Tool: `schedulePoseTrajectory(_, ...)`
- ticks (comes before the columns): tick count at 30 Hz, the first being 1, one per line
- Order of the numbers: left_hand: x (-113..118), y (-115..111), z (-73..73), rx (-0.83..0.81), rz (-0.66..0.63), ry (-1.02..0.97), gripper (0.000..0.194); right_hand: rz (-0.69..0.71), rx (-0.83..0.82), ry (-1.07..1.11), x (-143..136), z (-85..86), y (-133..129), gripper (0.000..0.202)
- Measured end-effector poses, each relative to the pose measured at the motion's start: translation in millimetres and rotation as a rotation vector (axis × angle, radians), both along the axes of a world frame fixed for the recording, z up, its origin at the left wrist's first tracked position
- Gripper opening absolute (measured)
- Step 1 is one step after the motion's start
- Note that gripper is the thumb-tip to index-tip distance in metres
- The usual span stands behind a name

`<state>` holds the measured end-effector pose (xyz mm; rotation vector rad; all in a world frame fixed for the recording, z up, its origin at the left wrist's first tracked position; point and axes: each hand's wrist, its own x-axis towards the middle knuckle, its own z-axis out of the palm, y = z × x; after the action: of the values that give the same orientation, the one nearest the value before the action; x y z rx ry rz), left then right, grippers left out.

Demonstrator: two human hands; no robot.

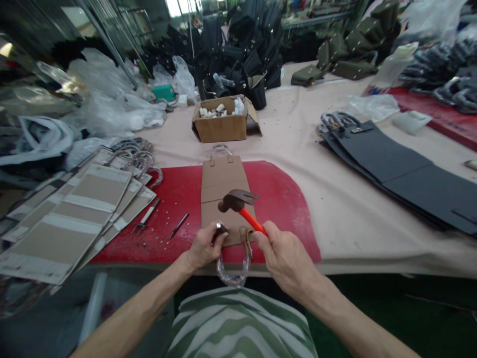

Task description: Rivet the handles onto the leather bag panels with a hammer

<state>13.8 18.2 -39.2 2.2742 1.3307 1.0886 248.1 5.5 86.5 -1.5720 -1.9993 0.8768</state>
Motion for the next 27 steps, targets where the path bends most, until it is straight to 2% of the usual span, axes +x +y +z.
schedulePoseTrajectory(4, 0, 0, -1.0, -0.014, -0.005, -0.011, 0.016, 0.03, 0.266, -0.087, -2, 16.5, -9, 0.024)
schedulePoseTrajectory(7, 1, 0, -1.6, -0.013, -0.008, -0.019, 0.016, 0.057, 0.433, -0.128, -4, 15.8, -12, 0.022)
schedulePoseTrajectory(10, 2, 1, -1.9, 0.011, 0.01, -0.001, 0.017, 0.167, 0.425, -0.302, -3, 13.8, -11, 0.024)
schedulePoseTrajectory(12, 2, 1, -1.9, 0.016, 0.014, 0.007, 0.017, 0.205, 0.407, -0.363, -2, 21.1, -10, 0.025)
schedulePoseTrajectory(15, 1, 1, -1.9, 0.008, 0.003, 0.001, 0.016, 0.069, 0.519, -0.239, -3, 37.2, -12, 0.024)
schedulePoseTrajectory(17, 1, 1, -1.9, 0.004, -0.001, -0.005, 0.017, -0.002, 0.595, -0.161, -5, 39.5, -14, 0.025)
schedulePoseTrajectory(19, 1, 1, -1.7, -0.003, -0.003, -0.005, 0.02, 0.073, 0.512, -0.223, -6, 32.9, -14, 0.027)
schedulePoseTrajectory(21, 1, 1, -1.4, -0.014, 0.003, -0.007, 0.021, 0.173, 0.32, -0.344, -4, 23.4, -12, 0.027)
schedulePoseTrajectory(22, 1, 1, -1.2, -0.018, 0.007, -0.01, 0.019, 0.181, 0.23, -0.377, -2, 19.3, -10, 0.026)
schedulePoseTrajectory(27, 0, 0, -1.5, -0.046, 0.011, -0.053, 0.014, 0.013, 0.043, -0.231, 10, -4.0, 7, 0.03)
